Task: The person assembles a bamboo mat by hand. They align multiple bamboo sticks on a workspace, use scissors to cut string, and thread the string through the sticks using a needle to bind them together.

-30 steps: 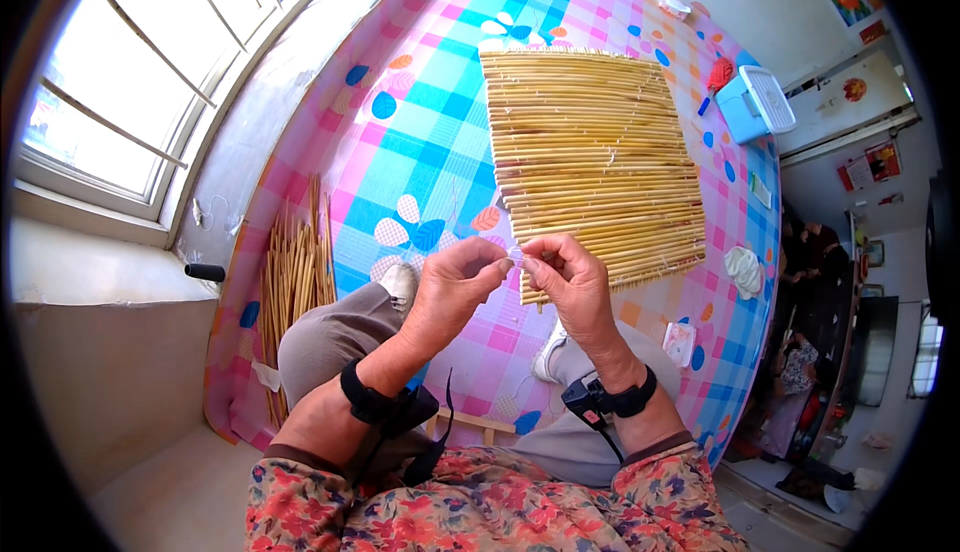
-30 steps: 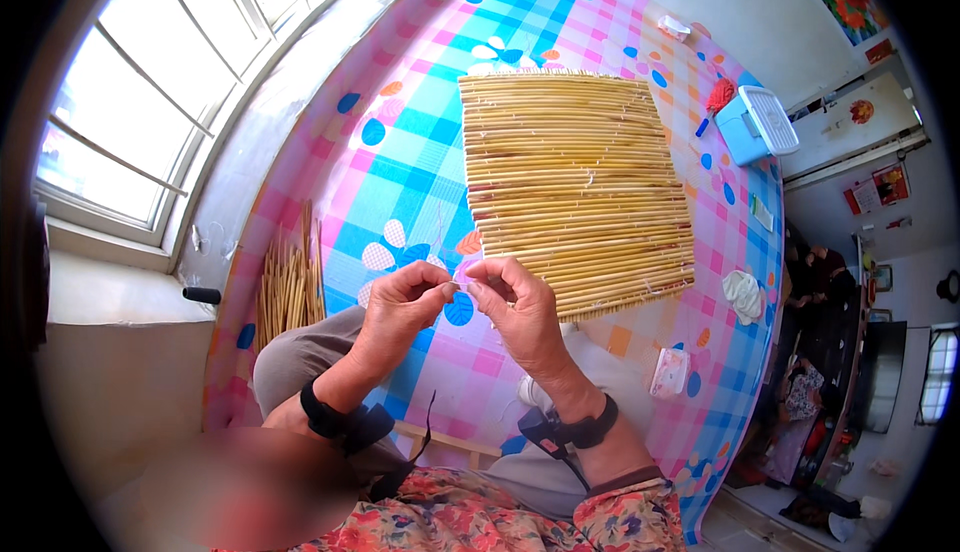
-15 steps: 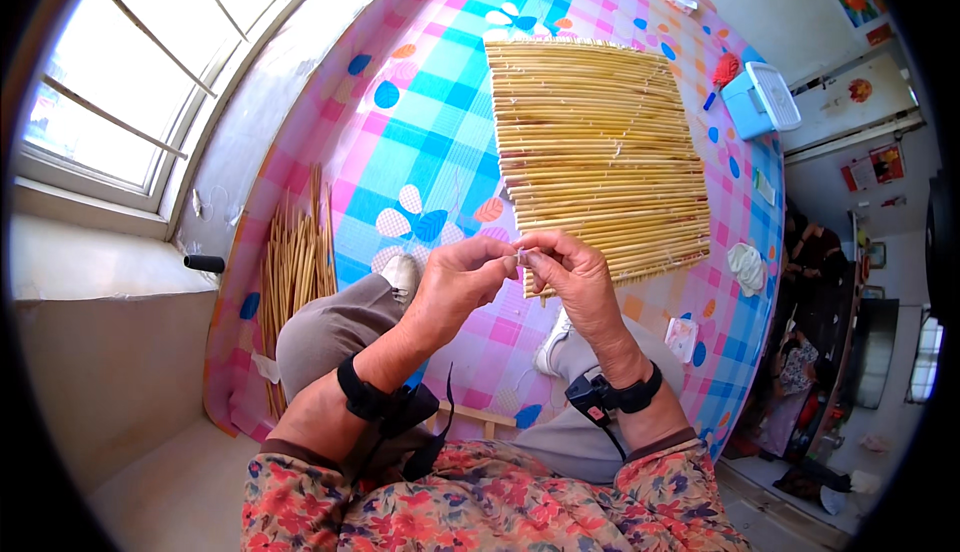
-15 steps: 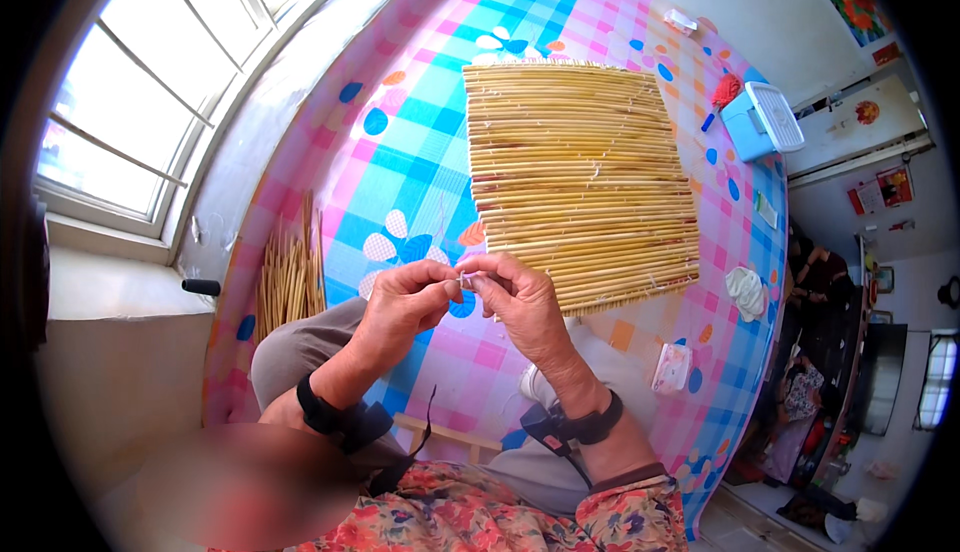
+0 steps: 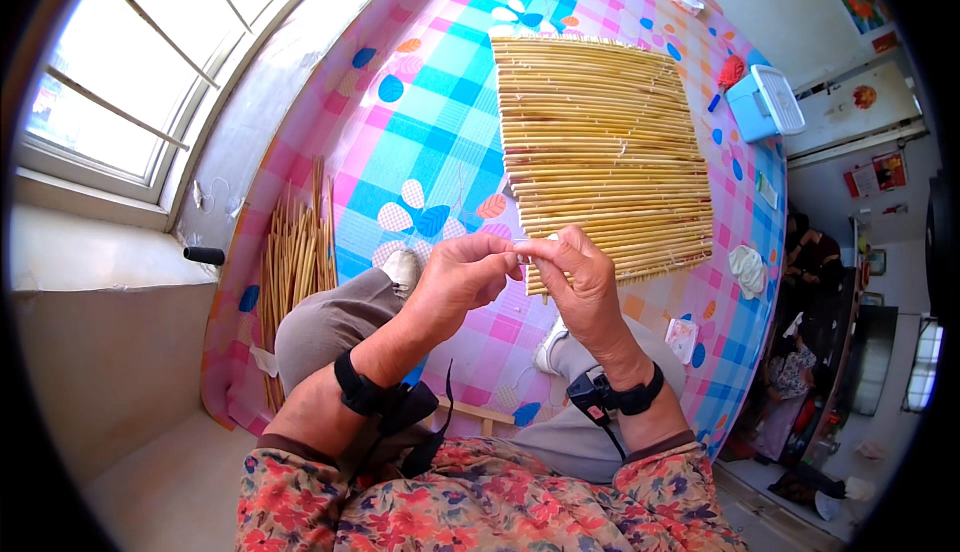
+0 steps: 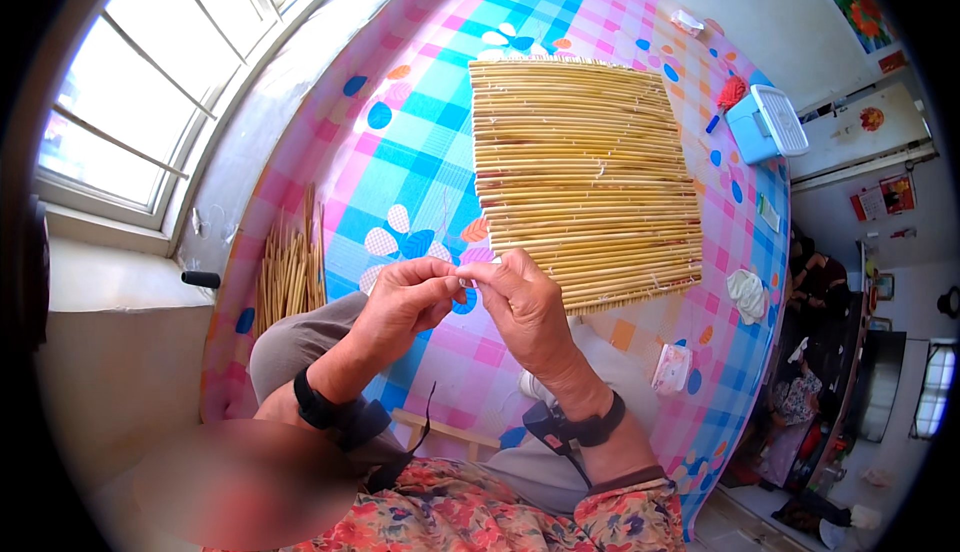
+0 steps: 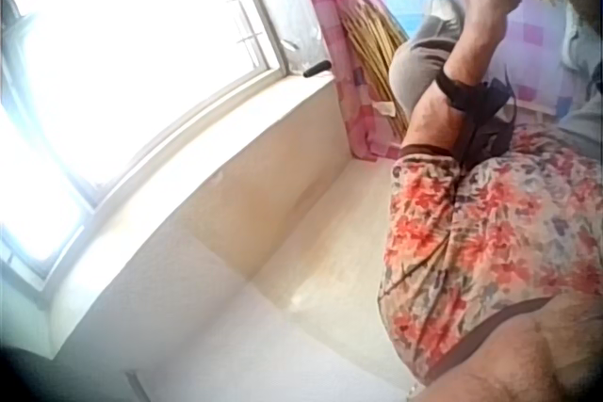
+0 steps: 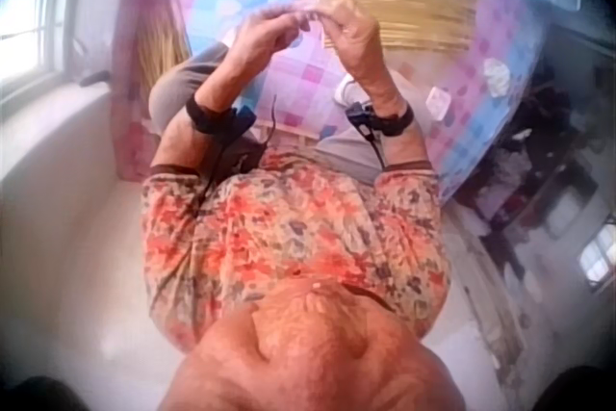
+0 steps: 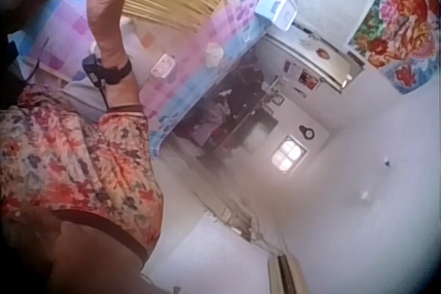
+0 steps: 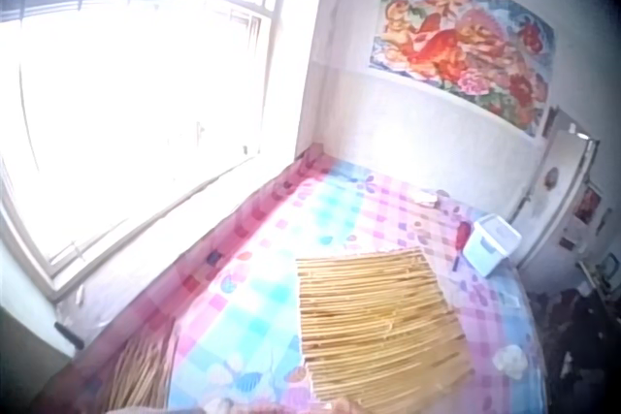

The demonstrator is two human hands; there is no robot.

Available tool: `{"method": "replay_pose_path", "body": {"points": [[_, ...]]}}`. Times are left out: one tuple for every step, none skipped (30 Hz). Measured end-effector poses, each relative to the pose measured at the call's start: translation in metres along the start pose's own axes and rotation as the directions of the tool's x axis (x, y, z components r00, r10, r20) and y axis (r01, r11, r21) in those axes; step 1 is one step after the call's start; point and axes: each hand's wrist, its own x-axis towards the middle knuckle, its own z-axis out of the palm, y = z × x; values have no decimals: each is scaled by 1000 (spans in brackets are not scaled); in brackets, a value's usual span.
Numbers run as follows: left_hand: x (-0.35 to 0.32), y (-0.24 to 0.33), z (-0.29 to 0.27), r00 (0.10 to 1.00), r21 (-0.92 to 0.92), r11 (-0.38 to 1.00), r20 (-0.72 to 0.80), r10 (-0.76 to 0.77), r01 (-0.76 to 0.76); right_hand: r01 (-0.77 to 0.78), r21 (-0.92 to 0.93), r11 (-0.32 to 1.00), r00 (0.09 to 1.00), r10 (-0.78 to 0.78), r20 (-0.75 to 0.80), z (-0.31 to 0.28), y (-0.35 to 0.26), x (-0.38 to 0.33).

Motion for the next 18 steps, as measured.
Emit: {"method": "replay_pose_path", "body": {"points": [[0,0,-1,1000,-11,1000,7,-5,5,34,-33,999,999,-34,-4,0,1,0],[1,-1,-2,1000,-22,1000,13,-10,11,68,-66,996,998,-68,-6,0,2,-1],[1,-2,-2,1000,-34,999,21,-15,15,101,-99,990,995,-103,-8,0,3,-1],[1,-2,-2,1000,-37,999,20,-18,19,115,-120,986,993,-116,-6,0,5,-2],[1,-2,-2,1000,-40,999,20,-22,23,128,-140,982,991,-130,-4,0,6,-2],[1,-2,-2,999,-43,999,19,-26,27,142,-160,977,990,-144,-1,0,7,-2],[1,-2,-2,999,-52,998,14,-30,31,150,-176,973,988,-153,-4,0,7,-2],[1,-2,-1,999,-62,997,9,-34,35,157,-192,969,987,-161,-7,1,7,-3],[1,-1,0,999,-71,997,3,-38,38,165,-208,964,985,-170,-9,1,6,-3],[1,-1,-1,999,-75,996,4,-47,47,161,-212,964,986,-165,-2,1,6,-3],[1,-1,-1,998,-79,995,5,-56,56,157,-216,964,987,-160,4,0,5,-4],[1,-1,-2,998,-83,994,7,-65,66,153,-221,963,988,-155,11,0,5,-4],[1,-1,-1,998,-91,994,8,-67,68,158,-223,962,987,-160,9,0,5,-4],[0,0,-1,998,-100,993,10,-69,70,162,-224,961,986,-165,6,0,5,-3],[0,0,-1,997,-107,992,11,-71,72,167,-226,960,985,-170,4,0,5,-3],[0,0,0,998,-113,991,20,-65,67,163,-218,962,986,-167,1,-1,5,-4],[0,0,0,998,-118,991,29,-59,62,160,-211,964,986,-164,-3,-1,5,-4],[0,0,-1,998,-123,991,38,-53,57,156,-204,967,987,-161,-6,-1,5,-4]]}}
